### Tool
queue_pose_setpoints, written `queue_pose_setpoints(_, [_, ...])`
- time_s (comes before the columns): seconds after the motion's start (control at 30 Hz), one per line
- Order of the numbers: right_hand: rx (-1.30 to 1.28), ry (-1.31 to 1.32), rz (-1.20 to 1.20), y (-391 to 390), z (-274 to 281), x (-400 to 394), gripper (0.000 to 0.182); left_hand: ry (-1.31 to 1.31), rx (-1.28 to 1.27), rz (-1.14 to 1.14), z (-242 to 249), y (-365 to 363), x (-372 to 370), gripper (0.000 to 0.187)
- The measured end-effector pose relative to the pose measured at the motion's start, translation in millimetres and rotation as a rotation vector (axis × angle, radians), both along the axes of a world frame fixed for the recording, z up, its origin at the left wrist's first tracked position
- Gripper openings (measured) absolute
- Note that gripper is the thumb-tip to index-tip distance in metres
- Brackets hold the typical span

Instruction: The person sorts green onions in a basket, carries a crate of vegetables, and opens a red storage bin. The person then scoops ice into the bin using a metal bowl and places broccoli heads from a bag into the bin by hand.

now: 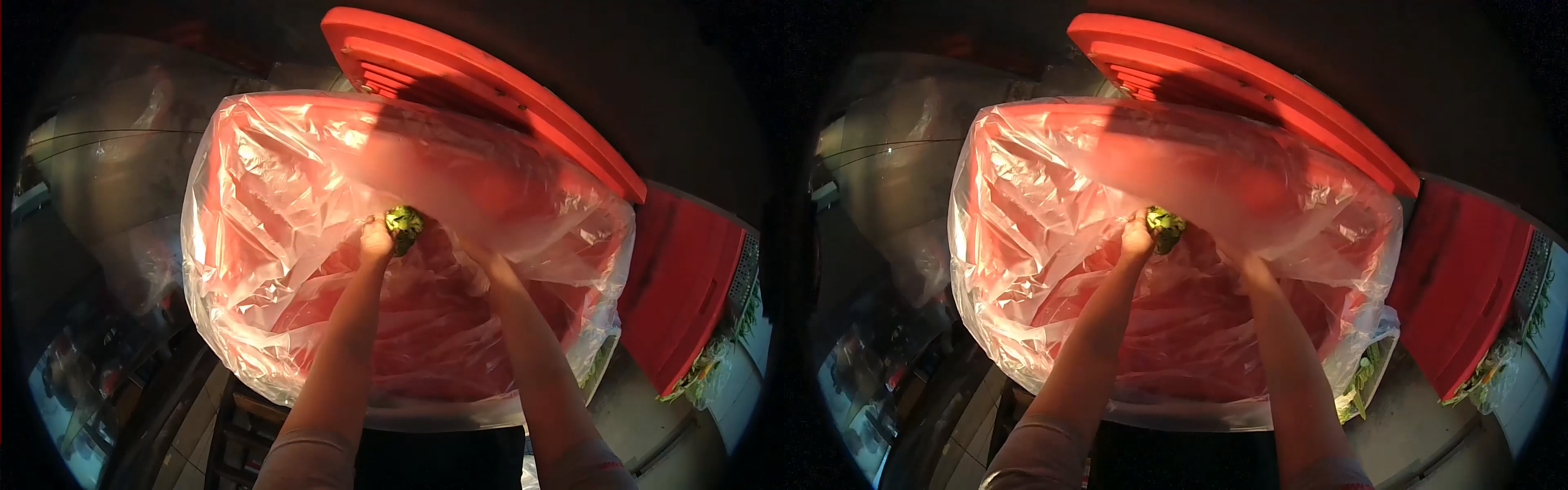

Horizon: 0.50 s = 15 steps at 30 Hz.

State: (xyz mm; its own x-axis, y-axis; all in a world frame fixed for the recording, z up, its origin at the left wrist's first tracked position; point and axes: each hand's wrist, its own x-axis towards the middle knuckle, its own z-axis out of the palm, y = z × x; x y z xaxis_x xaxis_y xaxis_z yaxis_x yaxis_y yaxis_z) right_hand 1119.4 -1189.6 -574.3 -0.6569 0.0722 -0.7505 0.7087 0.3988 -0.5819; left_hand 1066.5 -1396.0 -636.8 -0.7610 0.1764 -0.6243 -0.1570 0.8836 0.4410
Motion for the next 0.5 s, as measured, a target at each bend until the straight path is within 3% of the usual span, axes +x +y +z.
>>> queue_pose_setpoints(0.07, [-0.169, -0.035, -0.233, -10, 8, 2, 0.034, 0.074, 0.105, 0.037, 10, -16, 1, 0.047])
queue_pose_setpoints(0.13, [-0.280, -0.126, -0.227, -23, 23, 21, 0.036, 0.053, 0.141, 0.024, 28, -27, -2, 0.046])
queue_pose_setpoints(0.23, [0.095, 0.204, 0.028, -39, 28, 61, 0.040, -0.140, 0.169, 0.011, 89, -40, -15, 0.049])
queue_pose_setpoints(0.27, [0.006, 0.123, -0.103, -41, 36, 67, 0.044, -0.191, 0.218, -0.013, 111, -45, -20, 0.049])
queue_pose_setpoints(0.33, [-0.174, -0.038, -0.369, -39, 71, 67, 0.053, -0.438, 0.640, 0.158, 156, -58, -23, 0.047])
queue_pose_setpoints(0.37, [-0.445, -0.065, -0.577, -38, 93, 67, 0.056, -0.460, 0.769, 0.074, 177, -65, -25, 0.044])
queue_pose_setpoints(0.43, [-1.007, -0.110, -0.971, -36, 172, 54, 0.062, -0.820, 1.105, 0.265, 235, -70, -21, 0.046])
queue_pose_setpoints(0.5, [-1.192, -0.042, -0.989, -32, 238, 50, 0.066, -0.954, 1.336, 0.437, 297, -62, -6, 0.050])
